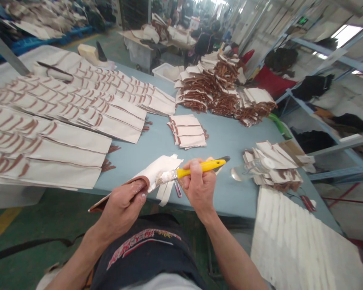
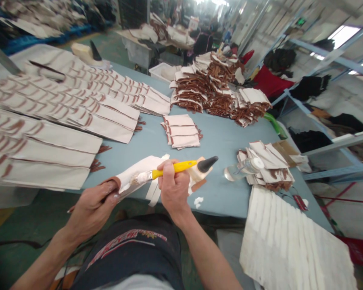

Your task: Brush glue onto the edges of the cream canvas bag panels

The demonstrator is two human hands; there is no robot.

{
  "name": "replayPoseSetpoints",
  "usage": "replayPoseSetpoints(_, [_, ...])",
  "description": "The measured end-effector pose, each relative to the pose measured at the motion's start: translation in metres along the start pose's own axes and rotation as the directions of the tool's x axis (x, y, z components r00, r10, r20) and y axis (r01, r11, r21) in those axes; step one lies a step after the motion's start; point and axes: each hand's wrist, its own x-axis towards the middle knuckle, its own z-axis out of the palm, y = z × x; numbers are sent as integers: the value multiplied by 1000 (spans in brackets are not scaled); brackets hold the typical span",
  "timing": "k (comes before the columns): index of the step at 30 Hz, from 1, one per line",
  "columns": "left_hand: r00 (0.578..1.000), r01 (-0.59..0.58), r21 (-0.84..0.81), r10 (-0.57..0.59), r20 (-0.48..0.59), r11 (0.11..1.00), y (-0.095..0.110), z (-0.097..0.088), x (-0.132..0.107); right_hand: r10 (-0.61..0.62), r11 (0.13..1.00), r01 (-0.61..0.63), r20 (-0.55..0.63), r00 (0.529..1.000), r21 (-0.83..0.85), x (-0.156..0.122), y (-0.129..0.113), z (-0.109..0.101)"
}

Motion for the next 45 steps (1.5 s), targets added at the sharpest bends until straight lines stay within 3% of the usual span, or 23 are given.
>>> replayPoseSetpoints(8, [995, 96, -61, -95, 18, 993, -3, -3, -5, -82, 987, 88, 49, 995, -133, 10, 1, -5])
replayPoseSetpoints(16, [989, 136, -40, -138, -57, 990, -11, 1, -13, -87, 996, 88, -57, 995, 23, 5, -34, 3])
replayPoseSetpoints(21, [990, 115, -29, -117, -73, 993, -8, -2, -11, -30, 999, 29, 105, 994, 12, 0, -19, 15])
replayPoseSetpoints(26, [985, 160, -51, -162, -51, 986, -5, -4, -9, -55, 998, 57, 74, 996, -30, 3, -20, 7])
replayPoseSetpoints(30, [984, 177, -76, -179, -18, 981, -7, -3, -9, -74, 996, 69, 105, 992, 49, -7, -27, 17])
replayPoseSetpoints(33, [974, 220, -92, -223, -30, 971, -11, -3, -12, -42, 999, 43, 108, 993, -5, -5, -18, 20])
replayPoseSetpoints(36, [960, 270, -97, -275, -44, 958, -13, -2, -15, -45, 995, 51, 66, 997, -80, 5, -8, 12])
replayPoseSetpoints(38, [941, 332, -123, -338, -29, 935, -13, -2, -13, -70, 993, 74, 43, 997, -97, 9, -8, 4])
replayPoseSetpoints(40, [892, 440, -180, -451, -25, 880, -13, -2, -8, -109, 991, 110, 21, 994, -81, 5, -12, 0])
replayPoseSetpoints(45, [736, 630, -475, -667, 114, 614, -11, -3, 8, -205, 979, 204, 90, 975, 19, -8, -15, 4])
